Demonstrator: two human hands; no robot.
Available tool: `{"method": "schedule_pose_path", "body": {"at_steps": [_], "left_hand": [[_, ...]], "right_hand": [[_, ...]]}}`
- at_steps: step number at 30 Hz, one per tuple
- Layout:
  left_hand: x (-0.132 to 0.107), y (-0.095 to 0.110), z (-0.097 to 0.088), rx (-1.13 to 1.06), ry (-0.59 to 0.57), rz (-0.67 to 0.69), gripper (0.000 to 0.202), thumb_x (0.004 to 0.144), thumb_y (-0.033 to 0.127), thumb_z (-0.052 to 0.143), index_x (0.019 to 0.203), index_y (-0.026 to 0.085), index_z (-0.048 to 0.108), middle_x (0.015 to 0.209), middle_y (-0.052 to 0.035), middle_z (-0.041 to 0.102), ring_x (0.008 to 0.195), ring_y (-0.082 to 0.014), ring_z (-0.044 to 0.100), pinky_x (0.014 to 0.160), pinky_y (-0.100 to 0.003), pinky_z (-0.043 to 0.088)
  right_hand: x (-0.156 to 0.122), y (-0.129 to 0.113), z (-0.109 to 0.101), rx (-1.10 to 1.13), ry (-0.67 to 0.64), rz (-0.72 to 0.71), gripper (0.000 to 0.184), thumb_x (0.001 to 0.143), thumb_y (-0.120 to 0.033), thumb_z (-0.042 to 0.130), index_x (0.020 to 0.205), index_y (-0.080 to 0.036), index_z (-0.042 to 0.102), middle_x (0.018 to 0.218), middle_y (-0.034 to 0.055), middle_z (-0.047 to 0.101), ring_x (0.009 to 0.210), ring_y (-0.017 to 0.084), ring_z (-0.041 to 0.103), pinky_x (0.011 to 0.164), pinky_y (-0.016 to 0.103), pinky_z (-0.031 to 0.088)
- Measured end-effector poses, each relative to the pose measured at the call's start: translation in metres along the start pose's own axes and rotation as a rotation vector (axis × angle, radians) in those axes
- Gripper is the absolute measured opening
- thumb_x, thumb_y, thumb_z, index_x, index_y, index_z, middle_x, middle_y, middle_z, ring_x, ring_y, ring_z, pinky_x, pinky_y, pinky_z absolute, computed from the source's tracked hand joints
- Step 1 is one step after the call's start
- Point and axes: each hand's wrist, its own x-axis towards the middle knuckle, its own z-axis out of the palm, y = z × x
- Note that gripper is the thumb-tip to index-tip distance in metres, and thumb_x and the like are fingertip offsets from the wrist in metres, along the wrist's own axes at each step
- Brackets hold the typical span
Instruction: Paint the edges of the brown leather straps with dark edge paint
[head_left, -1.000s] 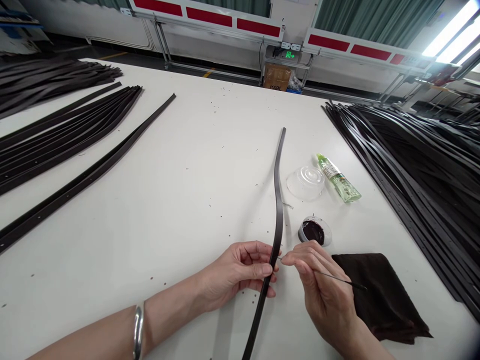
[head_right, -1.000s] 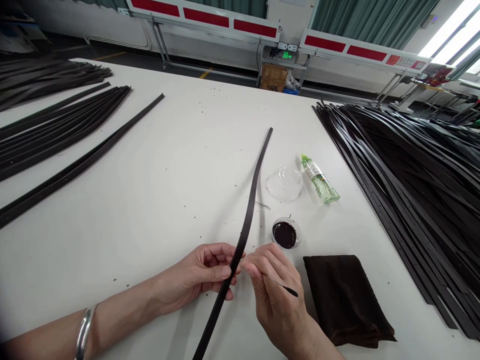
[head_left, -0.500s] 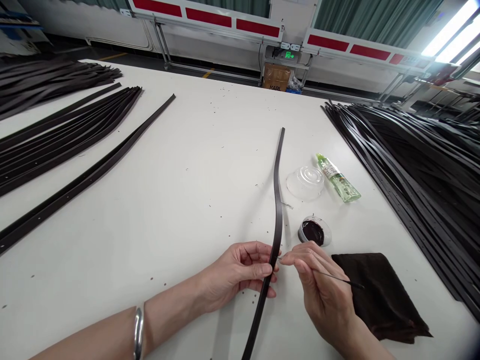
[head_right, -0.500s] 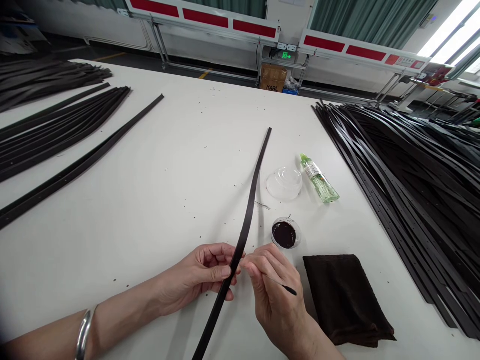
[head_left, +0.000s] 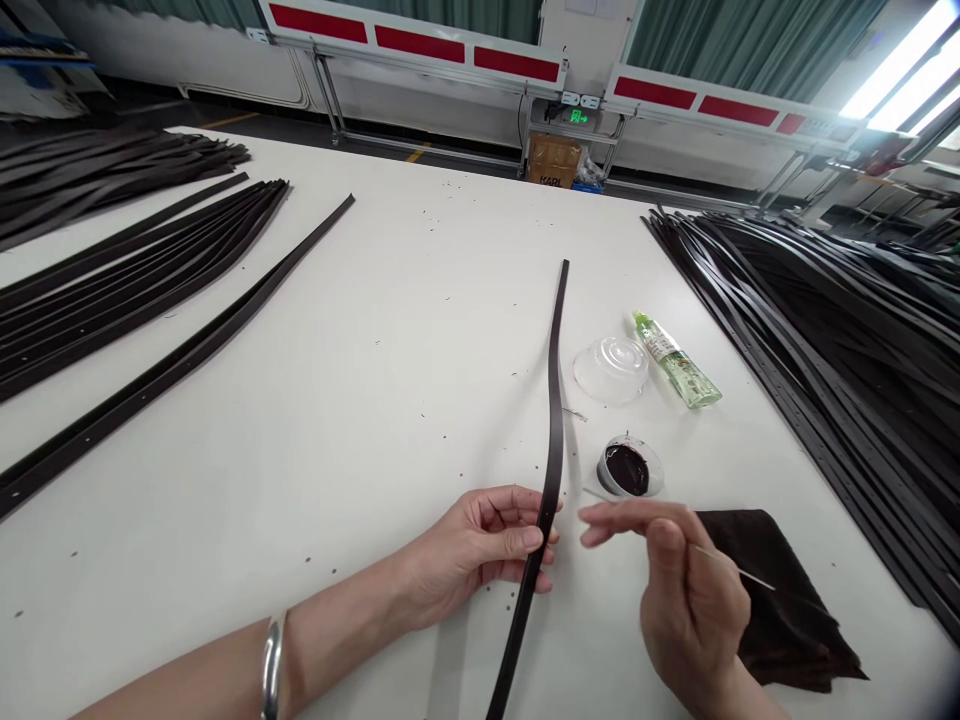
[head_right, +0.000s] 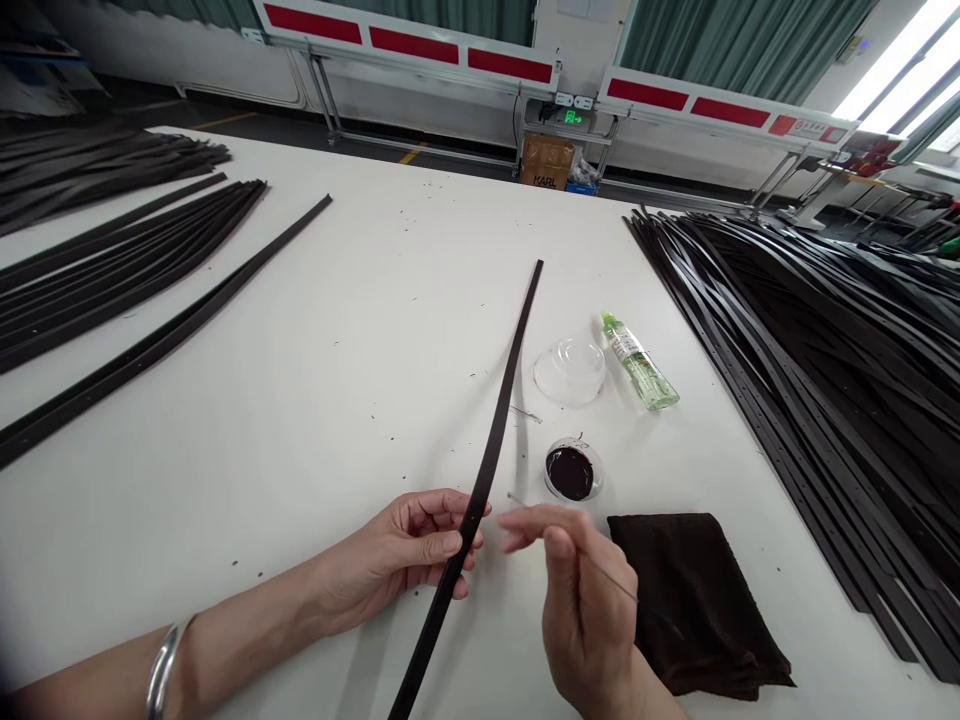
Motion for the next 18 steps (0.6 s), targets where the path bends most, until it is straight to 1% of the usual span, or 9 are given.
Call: {"method": "schedule_pose_path", "body": {"at_steps": [1, 2, 4, 5, 6, 9, 14, 16, 18], "left_hand": [[0.000, 0.000, 0.000, -0.013, -0.004, -0.003, 0.027, 0.080, 0.020, 0.075, 0.107, 0.017, 0.069, 0.091, -0.0052, 0.064, 0.081, -0.0153, 0.062, 0.073, -0.031, 0.056], [-0.001, -0.001, 0.000, -0.024, -0.013, -0.008, 0.027, 0.080, 0.020, 0.074, 0.106, 0.017, 0.069, 0.090, -0.0049, 0.064, 0.081, -0.0150, 0.061, 0.074, -0.031, 0.056], [-0.002, -0.002, 0.001, -0.034, -0.039, -0.016, 0.026, 0.080, 0.019, 0.074, 0.106, 0.017, 0.069, 0.088, -0.0049, 0.065, 0.079, -0.0145, 0.062, 0.074, -0.031, 0.056], [-0.002, -0.002, 0.001, -0.034, -0.052, -0.017, 0.025, 0.080, 0.019, 0.074, 0.105, 0.017, 0.069, 0.088, -0.0051, 0.065, 0.079, -0.0144, 0.062, 0.074, -0.031, 0.056], [-0.002, -0.003, 0.001, -0.032, -0.063, -0.016, 0.025, 0.080, 0.019, 0.074, 0.105, 0.017, 0.069, 0.088, -0.0055, 0.065, 0.079, -0.0144, 0.062, 0.073, -0.031, 0.056], [-0.004, -0.005, 0.002, -0.037, -0.062, -0.017, 0.024, 0.081, 0.018, 0.074, 0.105, 0.016, 0.070, 0.090, -0.0059, 0.066, 0.079, -0.0147, 0.064, 0.074, -0.031, 0.057], [-0.010, -0.006, 0.002, -0.043, -0.089, -0.066, 0.023, 0.082, 0.018, 0.073, 0.104, 0.013, 0.071, 0.095, -0.0090, 0.068, 0.083, -0.0157, 0.066, 0.079, -0.033, 0.058], [-0.012, -0.006, 0.001, -0.037, -0.087, -0.070, 0.022, 0.081, 0.017, 0.073, 0.102, 0.012, 0.071, 0.092, -0.0089, 0.068, 0.081, -0.0154, 0.065, 0.080, -0.035, 0.058], [-0.013, -0.006, 0.001, -0.027, -0.062, -0.066, 0.021, 0.081, 0.018, 0.074, 0.101, 0.012, 0.072, 0.090, -0.0085, 0.068, 0.081, -0.0151, 0.064, 0.080, -0.035, 0.058]], "right_hand": [[0.000, 0.001, 0.001, -0.022, 0.035, 0.043, 0.029, 0.102, -0.013, 0.035, 0.101, -0.018, 0.063, 0.093, 0.0057, 0.069, 0.080, 0.015, 0.067, 0.075, 0.031, 0.056], [0.000, 0.002, 0.002, -0.045, 0.041, 0.092, 0.024, 0.101, -0.016, 0.038, 0.101, -0.019, 0.062, 0.097, 0.0061, 0.068, 0.086, 0.017, 0.067, 0.079, 0.032, 0.056], [0.003, 0.004, 0.005, -0.051, -0.004, 0.187, 0.011, 0.099, -0.021, 0.049, 0.100, -0.020, 0.060, 0.101, 0.0062, 0.067, 0.091, 0.018, 0.066, 0.081, 0.033, 0.056], [0.005, 0.004, 0.006, -0.022, -0.029, 0.228, 0.006, 0.097, -0.024, 0.054, 0.099, -0.020, 0.059, 0.100, 0.0059, 0.066, 0.090, 0.018, 0.066, 0.080, 0.032, 0.056], [0.008, 0.005, 0.008, 0.020, -0.046, 0.261, 0.006, 0.094, -0.026, 0.059, 0.096, -0.020, 0.058, 0.097, 0.0052, 0.065, 0.086, 0.018, 0.065, 0.077, 0.030, 0.056], [0.019, 0.009, 0.009, 0.127, -0.056, 0.333, 0.015, 0.089, -0.029, 0.067, 0.090, -0.020, 0.056, 0.088, 0.0031, 0.063, 0.077, 0.016, 0.063, 0.067, 0.026, 0.056], [0.043, 0.017, 0.006, 0.144, -0.006, 0.403, 0.024, 0.085, -0.037, 0.073, 0.090, -0.018, 0.058, 0.082, 0.0022, 0.064, 0.071, 0.015, 0.062, 0.057, 0.023, 0.052], [0.048, 0.019, 0.003, 0.155, -0.032, 0.400, 0.024, 0.086, -0.038, 0.071, 0.093, -0.019, 0.059, 0.084, 0.0028, 0.065, 0.074, 0.016, 0.064, 0.059, 0.024, 0.052], [0.048, 0.020, -0.003, 0.134, -0.066, 0.366, 0.022, 0.092, -0.038, 0.064, 0.103, -0.020, 0.060, 0.098, 0.0054, 0.067, 0.086, 0.018, 0.066, 0.071, 0.029, 0.056]]}}
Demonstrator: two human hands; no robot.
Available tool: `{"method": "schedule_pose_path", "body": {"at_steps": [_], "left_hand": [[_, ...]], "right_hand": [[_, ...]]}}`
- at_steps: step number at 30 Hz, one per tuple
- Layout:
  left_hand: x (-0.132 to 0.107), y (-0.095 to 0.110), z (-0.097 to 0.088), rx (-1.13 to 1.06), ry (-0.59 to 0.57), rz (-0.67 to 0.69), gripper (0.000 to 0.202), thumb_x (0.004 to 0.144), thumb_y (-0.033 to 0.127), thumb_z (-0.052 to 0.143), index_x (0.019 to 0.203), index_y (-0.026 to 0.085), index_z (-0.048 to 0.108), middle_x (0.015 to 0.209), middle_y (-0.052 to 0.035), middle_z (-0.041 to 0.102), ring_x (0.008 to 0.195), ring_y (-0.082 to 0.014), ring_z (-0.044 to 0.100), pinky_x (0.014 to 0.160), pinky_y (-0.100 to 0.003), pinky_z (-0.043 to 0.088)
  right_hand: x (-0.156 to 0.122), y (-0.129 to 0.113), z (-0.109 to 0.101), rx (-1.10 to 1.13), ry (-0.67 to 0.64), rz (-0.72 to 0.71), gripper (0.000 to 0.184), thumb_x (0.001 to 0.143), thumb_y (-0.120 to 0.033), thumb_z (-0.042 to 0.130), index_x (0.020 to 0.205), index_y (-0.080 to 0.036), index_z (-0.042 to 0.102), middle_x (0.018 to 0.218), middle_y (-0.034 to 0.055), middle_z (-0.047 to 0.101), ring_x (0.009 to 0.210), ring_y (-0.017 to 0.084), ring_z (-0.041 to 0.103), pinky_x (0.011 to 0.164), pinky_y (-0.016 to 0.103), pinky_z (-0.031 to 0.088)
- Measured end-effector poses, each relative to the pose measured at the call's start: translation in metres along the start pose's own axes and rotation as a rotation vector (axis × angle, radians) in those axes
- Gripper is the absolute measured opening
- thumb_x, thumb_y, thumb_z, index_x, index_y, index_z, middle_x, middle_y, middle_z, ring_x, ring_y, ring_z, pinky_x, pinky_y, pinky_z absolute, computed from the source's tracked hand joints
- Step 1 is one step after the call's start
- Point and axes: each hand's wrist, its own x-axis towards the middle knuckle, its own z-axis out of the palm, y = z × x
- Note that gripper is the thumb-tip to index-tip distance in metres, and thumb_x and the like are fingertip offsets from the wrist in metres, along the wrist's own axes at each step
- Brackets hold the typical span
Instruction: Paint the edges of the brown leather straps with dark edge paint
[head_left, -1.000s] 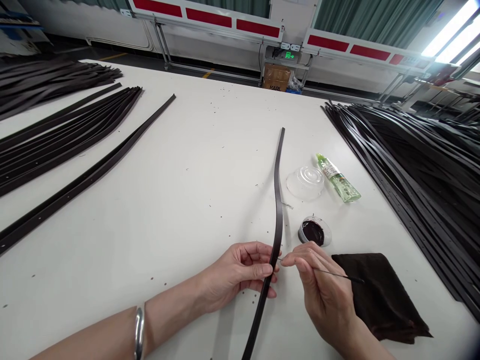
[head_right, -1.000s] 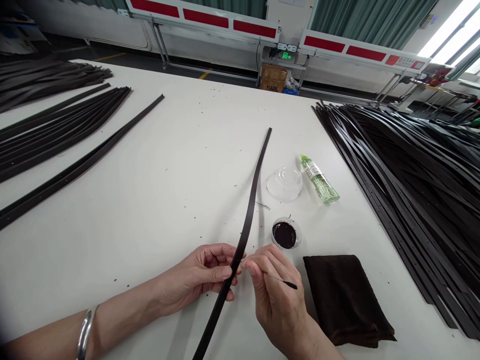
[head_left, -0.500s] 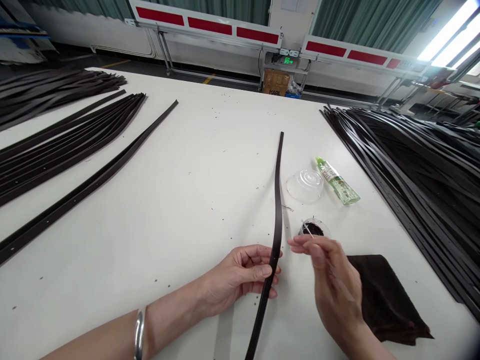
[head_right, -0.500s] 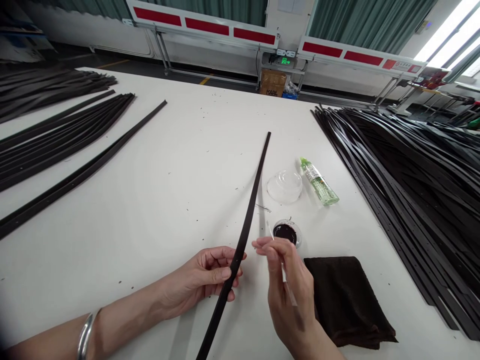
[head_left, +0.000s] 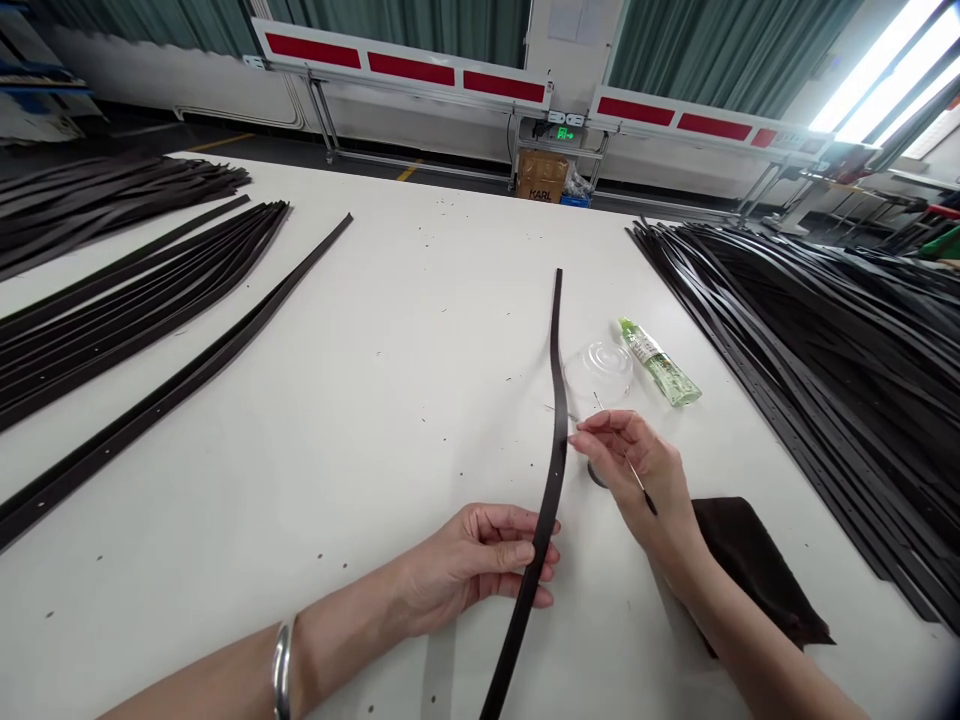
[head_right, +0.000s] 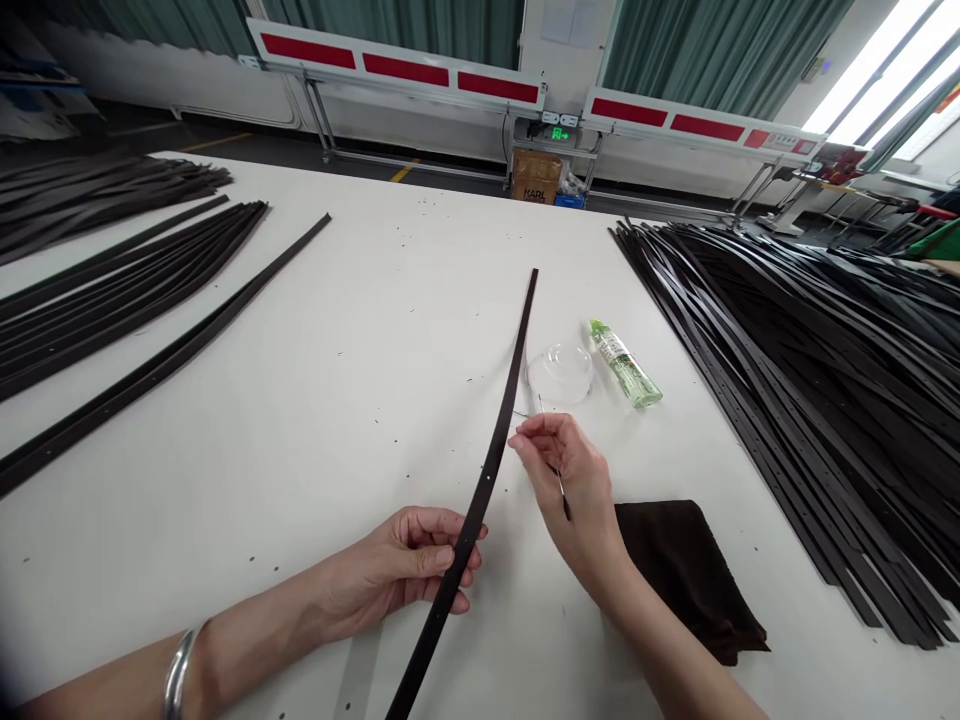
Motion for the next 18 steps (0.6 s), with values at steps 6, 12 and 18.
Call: {"method": "schedule_pose_path", "body": {"at_steps": [6, 12, 18], "left_hand": [[0.001, 0.001, 0.001, -0.020, 0.097, 0.017, 0.022, 0.080, 0.021, 0.076, 0.100, 0.014, 0.072, 0.090, -0.0066, 0.066, 0.081, -0.0142, 0.060, 0.079, -0.033, 0.058], [0.003, 0.003, 0.002, 0.028, 0.141, -0.002, 0.021, 0.083, 0.023, 0.072, 0.103, 0.016, 0.072, 0.094, -0.0058, 0.064, 0.081, -0.0139, 0.057, 0.079, -0.032, 0.057], [0.005, 0.004, 0.001, 0.048, 0.127, -0.002, 0.019, 0.085, 0.023, 0.070, 0.103, 0.017, 0.072, 0.093, -0.0053, 0.064, 0.080, -0.0135, 0.055, 0.076, -0.030, 0.056]], "right_hand": [[-0.009, 0.002, -0.035, -0.114, 0.022, -0.077, 0.033, 0.102, -0.039, 0.044, 0.127, -0.024, 0.059, 0.115, 0.0061, 0.066, 0.097, 0.020, 0.066, 0.084, 0.036, 0.054], [-0.007, 0.011, -0.043, -0.480, 0.051, -0.205, 0.037, 0.104, -0.032, 0.038, 0.077, -0.020, 0.061, 0.073, 0.0010, 0.060, 0.072, 0.015, 0.056, 0.068, 0.029, 0.045], [-0.003, 0.029, -0.037, -0.652, 0.013, -0.354, 0.033, 0.104, -0.024, 0.039, 0.075, -0.020, 0.054, 0.071, 0.0017, 0.058, 0.073, 0.018, 0.049, 0.075, 0.032, 0.041]]}}
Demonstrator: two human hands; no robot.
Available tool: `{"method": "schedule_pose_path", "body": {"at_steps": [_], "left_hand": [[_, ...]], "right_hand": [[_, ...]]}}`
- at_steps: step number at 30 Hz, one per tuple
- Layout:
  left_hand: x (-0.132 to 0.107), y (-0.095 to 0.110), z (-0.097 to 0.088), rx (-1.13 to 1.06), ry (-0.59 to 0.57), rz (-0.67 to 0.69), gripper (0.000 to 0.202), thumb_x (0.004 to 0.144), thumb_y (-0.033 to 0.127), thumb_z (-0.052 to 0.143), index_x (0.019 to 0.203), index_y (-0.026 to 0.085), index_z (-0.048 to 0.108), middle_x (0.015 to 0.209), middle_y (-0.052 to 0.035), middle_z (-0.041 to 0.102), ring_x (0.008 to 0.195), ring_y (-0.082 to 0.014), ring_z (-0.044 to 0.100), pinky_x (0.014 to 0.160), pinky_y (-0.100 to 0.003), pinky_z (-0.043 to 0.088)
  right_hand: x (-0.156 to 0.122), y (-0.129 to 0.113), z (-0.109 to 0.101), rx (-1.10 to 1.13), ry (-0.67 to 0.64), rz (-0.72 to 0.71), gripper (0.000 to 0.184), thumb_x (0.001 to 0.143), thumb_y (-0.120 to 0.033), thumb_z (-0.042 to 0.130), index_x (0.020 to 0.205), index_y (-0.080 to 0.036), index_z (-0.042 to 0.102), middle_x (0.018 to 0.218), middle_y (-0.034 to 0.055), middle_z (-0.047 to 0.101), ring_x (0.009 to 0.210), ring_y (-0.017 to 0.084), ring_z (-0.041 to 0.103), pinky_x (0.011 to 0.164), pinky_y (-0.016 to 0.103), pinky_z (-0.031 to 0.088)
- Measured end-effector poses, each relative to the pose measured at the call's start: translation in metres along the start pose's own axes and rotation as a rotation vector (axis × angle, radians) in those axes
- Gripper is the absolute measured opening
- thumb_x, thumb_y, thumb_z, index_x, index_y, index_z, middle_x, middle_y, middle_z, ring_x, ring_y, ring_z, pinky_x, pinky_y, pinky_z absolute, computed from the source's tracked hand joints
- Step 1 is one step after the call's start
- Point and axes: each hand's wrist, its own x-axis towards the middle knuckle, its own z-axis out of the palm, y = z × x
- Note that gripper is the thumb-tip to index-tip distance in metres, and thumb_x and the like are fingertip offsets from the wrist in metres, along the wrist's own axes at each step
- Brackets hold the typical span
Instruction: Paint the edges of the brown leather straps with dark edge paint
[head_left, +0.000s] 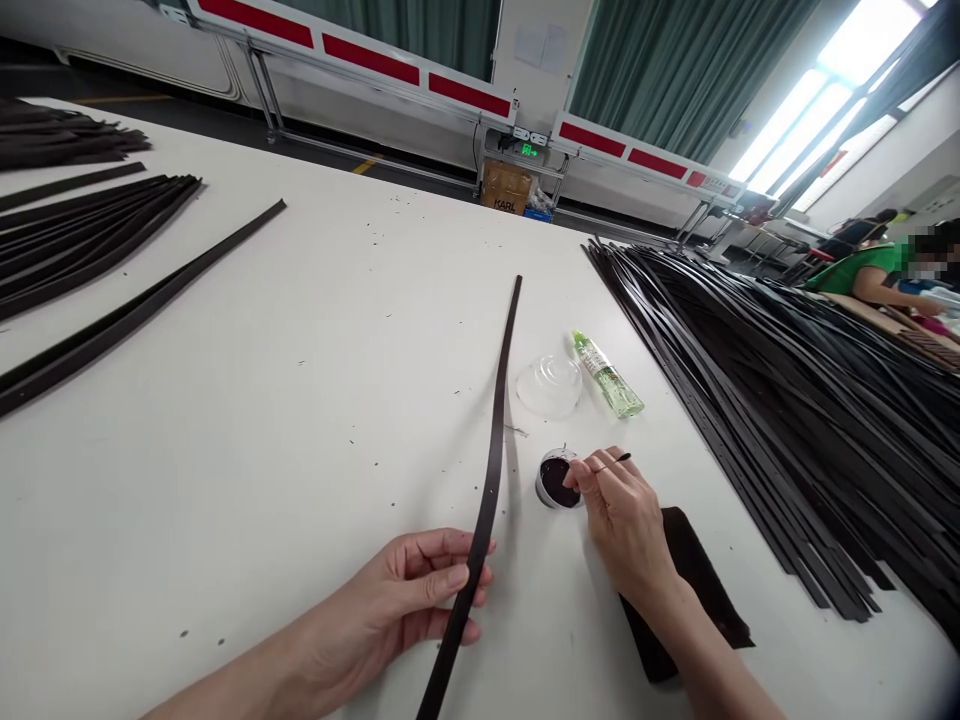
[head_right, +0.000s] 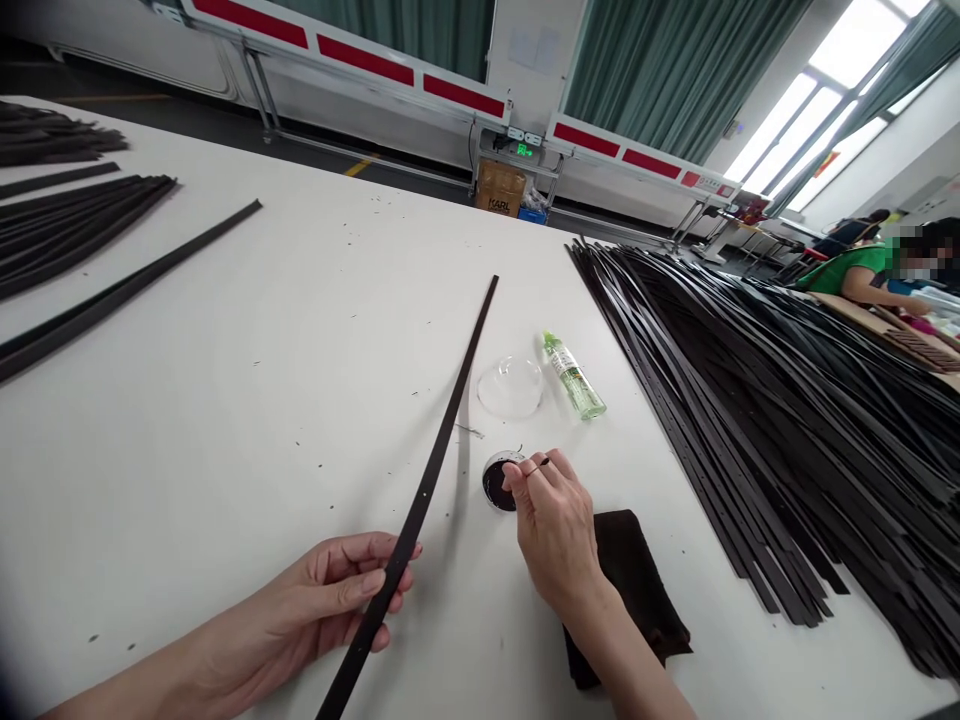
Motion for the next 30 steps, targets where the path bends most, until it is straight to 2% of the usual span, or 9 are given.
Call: {"method": "schedule_pose_path", "body": {"at_steps": [10, 13, 18, 21, 25, 27, 30], "left_hand": [[0.000, 0.000, 0.000, 0.016, -0.002, 0.000, 0.020, 0.086, 0.023, 0.069, 0.105, 0.017, 0.072, 0.095, -0.0064, 0.063, 0.085, -0.0157, 0.055, 0.077, -0.032, 0.056], [0.000, 0.000, 0.000, 0.016, -0.002, -0.002, 0.019, 0.086, 0.023, 0.069, 0.103, 0.017, 0.072, 0.094, -0.0062, 0.062, 0.084, -0.0155, 0.055, 0.077, -0.032, 0.056], [0.001, 0.001, 0.000, 0.006, 0.001, -0.003, 0.018, 0.085, 0.022, 0.070, 0.102, 0.018, 0.072, 0.092, -0.0054, 0.063, 0.083, -0.0149, 0.055, 0.077, -0.032, 0.057], [0.001, 0.001, 0.001, 0.003, 0.018, -0.001, 0.017, 0.084, 0.023, 0.071, 0.101, 0.018, 0.073, 0.094, -0.0054, 0.063, 0.086, -0.0157, 0.056, 0.077, -0.032, 0.057], [0.001, 0.001, 0.001, -0.019, 0.030, 0.005, 0.019, 0.082, 0.023, 0.073, 0.101, 0.019, 0.073, 0.095, -0.0056, 0.065, 0.086, -0.0163, 0.058, 0.077, -0.034, 0.058], [0.001, 0.001, 0.002, -0.027, 0.026, 0.012, 0.020, 0.082, 0.022, 0.074, 0.101, 0.018, 0.072, 0.095, -0.0060, 0.065, 0.085, -0.0161, 0.058, 0.078, -0.035, 0.058], [0.001, 0.000, 0.003, -0.028, 0.017, 0.024, 0.019, 0.081, 0.021, 0.074, 0.100, 0.017, 0.072, 0.094, -0.0061, 0.065, 0.084, -0.0154, 0.058, 0.079, -0.035, 0.059]], "right_hand": [[-0.001, 0.010, 0.006, -0.034, -0.021, -0.042, 0.031, 0.103, -0.022, 0.040, 0.075, -0.020, 0.053, 0.071, 0.0019, 0.058, 0.073, 0.019, 0.048, 0.071, 0.032, 0.039], [-0.001, 0.011, 0.008, -0.021, -0.027, -0.028, 0.032, 0.103, -0.024, 0.040, 0.074, -0.020, 0.053, 0.071, 0.0019, 0.059, 0.073, 0.019, 0.048, 0.068, 0.031, 0.038], [0.000, 0.003, 0.001, 0.028, 0.006, 0.042, 0.034, 0.103, -0.029, 0.039, 0.075, -0.021, 0.057, 0.070, 0.0013, 0.059, 0.074, 0.019, 0.051, 0.074, 0.033, 0.041], [-0.001, -0.006, -0.009, 0.151, 0.077, 0.197, 0.038, 0.104, -0.032, 0.036, 0.077, -0.020, 0.059, 0.073, 0.0014, 0.061, 0.073, 0.017, 0.055, 0.072, 0.030, 0.044], [-0.006, -0.015, -0.015, 0.546, 0.152, 0.526, 0.042, 0.101, -0.045, 0.043, 0.074, -0.019, 0.063, 0.076, 0.0033, 0.063, 0.072, 0.016, 0.056, 0.069, 0.028, 0.046], [-0.010, -0.020, -0.014, 0.664, 0.143, 0.587, 0.043, 0.099, -0.048, 0.046, 0.074, -0.018, 0.064, 0.075, 0.0043, 0.062, 0.072, 0.017, 0.056, 0.069, 0.029, 0.046], [-0.016, -0.032, -0.010, 0.709, 0.125, 0.574, 0.042, 0.099, -0.045, 0.047, 0.073, -0.018, 0.064, 0.075, 0.0043, 0.062, 0.073, 0.017, 0.056, 0.070, 0.028, 0.046]]}}
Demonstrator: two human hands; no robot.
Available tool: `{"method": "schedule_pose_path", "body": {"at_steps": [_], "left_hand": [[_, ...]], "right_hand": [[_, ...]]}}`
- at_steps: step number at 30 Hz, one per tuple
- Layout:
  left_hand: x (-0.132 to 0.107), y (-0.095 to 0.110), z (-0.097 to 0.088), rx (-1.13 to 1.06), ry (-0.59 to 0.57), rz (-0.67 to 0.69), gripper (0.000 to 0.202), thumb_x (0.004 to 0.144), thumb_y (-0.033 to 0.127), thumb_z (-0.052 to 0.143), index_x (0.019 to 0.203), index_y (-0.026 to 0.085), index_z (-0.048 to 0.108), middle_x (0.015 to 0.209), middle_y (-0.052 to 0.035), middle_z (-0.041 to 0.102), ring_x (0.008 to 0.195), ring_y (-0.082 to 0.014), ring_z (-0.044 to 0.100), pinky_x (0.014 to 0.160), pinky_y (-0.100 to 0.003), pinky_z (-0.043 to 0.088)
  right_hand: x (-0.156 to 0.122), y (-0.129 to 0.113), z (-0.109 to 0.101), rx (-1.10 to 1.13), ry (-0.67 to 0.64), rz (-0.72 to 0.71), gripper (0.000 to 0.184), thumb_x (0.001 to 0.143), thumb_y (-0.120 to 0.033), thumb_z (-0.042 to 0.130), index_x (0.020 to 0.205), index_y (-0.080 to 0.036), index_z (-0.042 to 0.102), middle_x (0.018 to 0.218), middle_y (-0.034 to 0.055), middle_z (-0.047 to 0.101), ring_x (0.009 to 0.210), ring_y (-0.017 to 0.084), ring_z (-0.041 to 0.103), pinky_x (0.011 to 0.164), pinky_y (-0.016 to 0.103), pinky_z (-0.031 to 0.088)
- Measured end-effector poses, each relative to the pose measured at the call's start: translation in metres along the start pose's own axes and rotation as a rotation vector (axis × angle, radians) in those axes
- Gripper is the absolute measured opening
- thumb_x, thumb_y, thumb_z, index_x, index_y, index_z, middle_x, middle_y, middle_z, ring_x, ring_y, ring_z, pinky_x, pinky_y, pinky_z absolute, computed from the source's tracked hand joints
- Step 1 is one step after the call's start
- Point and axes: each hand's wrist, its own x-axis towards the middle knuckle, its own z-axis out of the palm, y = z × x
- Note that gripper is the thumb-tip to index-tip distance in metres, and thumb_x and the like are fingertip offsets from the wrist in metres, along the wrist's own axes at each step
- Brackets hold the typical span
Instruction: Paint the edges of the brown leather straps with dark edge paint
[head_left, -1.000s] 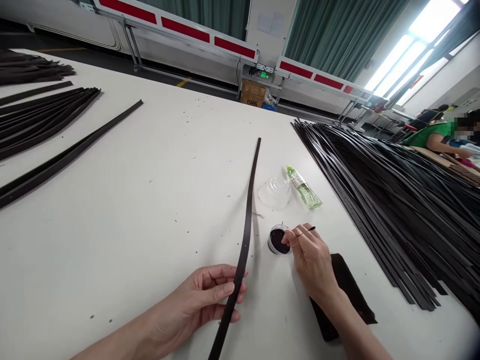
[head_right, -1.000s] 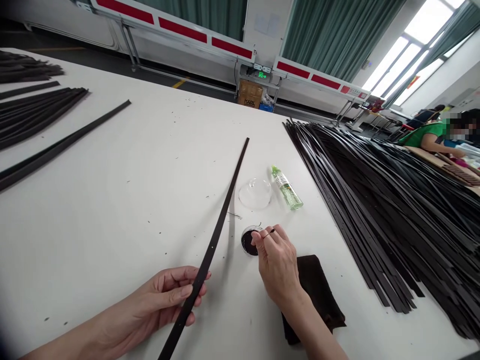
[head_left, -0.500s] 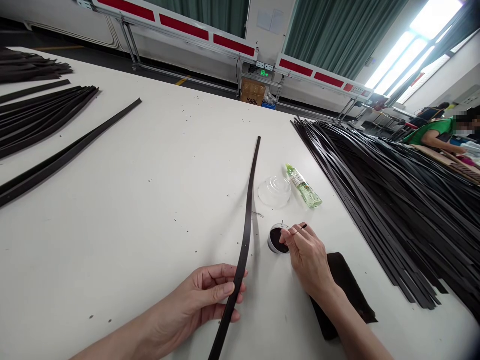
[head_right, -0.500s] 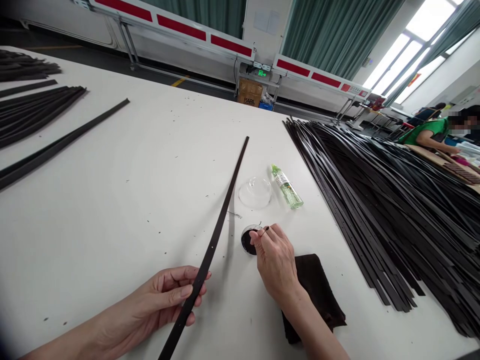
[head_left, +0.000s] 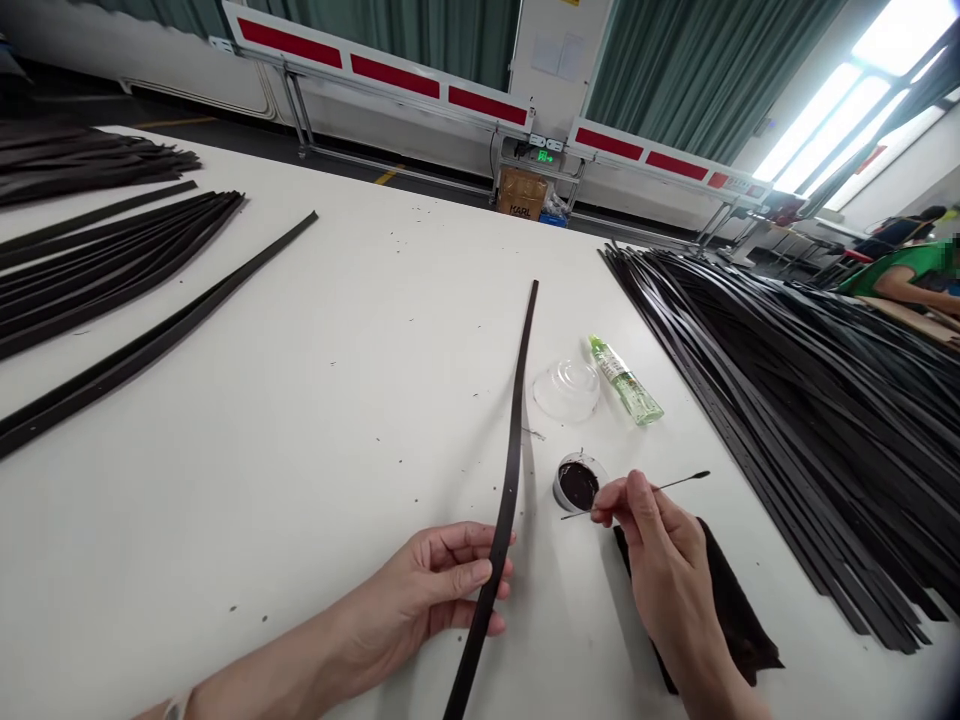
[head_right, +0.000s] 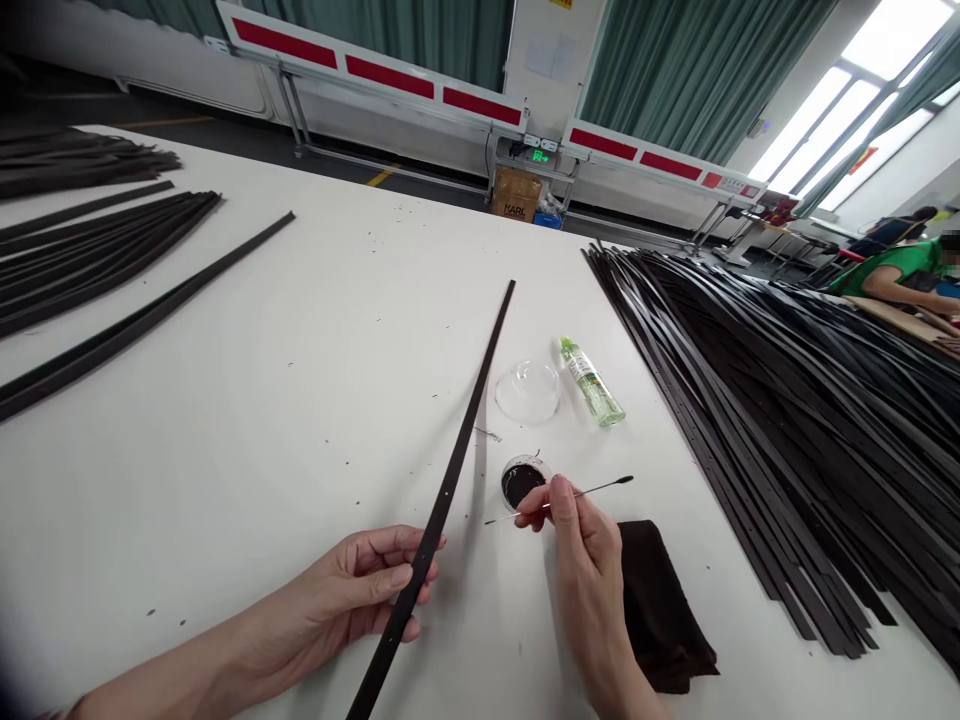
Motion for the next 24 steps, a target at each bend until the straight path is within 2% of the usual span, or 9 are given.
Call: {"method": "schedule_pose_path", "body": {"at_steps": [2, 5, 8, 11, 16, 24], "left_hand": [[0.000, -0.001, 0.000, 0.005, -0.008, 0.008, 0.020, 0.081, 0.021, 0.074, 0.100, 0.015, 0.072, 0.093, -0.0058, 0.064, 0.083, -0.0148, 0.059, 0.078, -0.034, 0.059], [0.001, -0.004, -0.001, -0.006, -0.017, 0.018, 0.024, 0.080, 0.021, 0.076, 0.103, 0.015, 0.071, 0.095, -0.0067, 0.064, 0.085, -0.0164, 0.060, 0.078, -0.035, 0.059], [0.001, -0.006, -0.001, -0.032, -0.022, 0.017, 0.028, 0.078, 0.023, 0.078, 0.104, 0.016, 0.071, 0.098, -0.0080, 0.066, 0.086, -0.0183, 0.062, 0.078, -0.037, 0.058], [0.002, -0.006, -0.001, -0.039, -0.036, 0.015, 0.027, 0.079, 0.022, 0.077, 0.104, 0.015, 0.070, 0.100, -0.0092, 0.067, 0.086, -0.0177, 0.063, 0.078, -0.036, 0.058], [0.001, -0.006, 0.000, -0.049, -0.056, 0.021, 0.021, 0.080, 0.019, 0.075, 0.100, 0.015, 0.069, 0.095, -0.0079, 0.067, 0.085, -0.0169, 0.063, 0.077, -0.035, 0.058], [0.001, -0.003, 0.003, -0.040, -0.064, 0.013, 0.020, 0.078, 0.020, 0.076, 0.097, 0.016, 0.070, 0.091, -0.0055, 0.067, 0.085, -0.0168, 0.062, 0.077, -0.035, 0.057]], "right_hand": [[-0.009, -0.003, 0.006, -0.052, -0.031, -0.080, 0.040, 0.101, -0.040, 0.044, 0.074, -0.018, 0.064, 0.076, 0.0036, 0.063, 0.074, 0.016, 0.057, 0.070, 0.027, 0.045], [-0.019, -0.007, 0.012, -0.147, -0.125, -0.291, 0.036, 0.103, -0.025, 0.037, 0.079, -0.019, 0.063, 0.078, 0.0030, 0.063, 0.076, 0.016, 0.058, 0.073, 0.029, 0.044], [-0.022, -0.007, 0.016, -0.179, -0.219, -0.523, 0.028, 0.100, -0.012, 0.036, 0.087, -0.017, 0.061, 0.078, 0.0039, 0.062, 0.076, 0.017, 0.058, 0.072, 0.032, 0.045], [-0.022, -0.004, 0.021, -0.207, -0.272, -0.673, 0.026, 0.095, -0.002, 0.038, 0.094, -0.016, 0.060, 0.079, 0.0049, 0.063, 0.075, 0.017, 0.057, 0.069, 0.034, 0.045], [-0.022, -0.003, 0.026, -0.214, -0.337, -0.729, 0.029, 0.091, 0.004, 0.039, 0.099, -0.017, 0.058, 0.083, 0.0055, 0.064, 0.076, 0.018, 0.057, 0.070, 0.036, 0.047], [-0.023, -0.005, 0.027, -0.224, -0.378, -0.737, 0.031, 0.090, 0.006, 0.039, 0.101, -0.017, 0.057, 0.084, 0.0044, 0.065, 0.076, 0.017, 0.057, 0.071, 0.036, 0.046]]}}
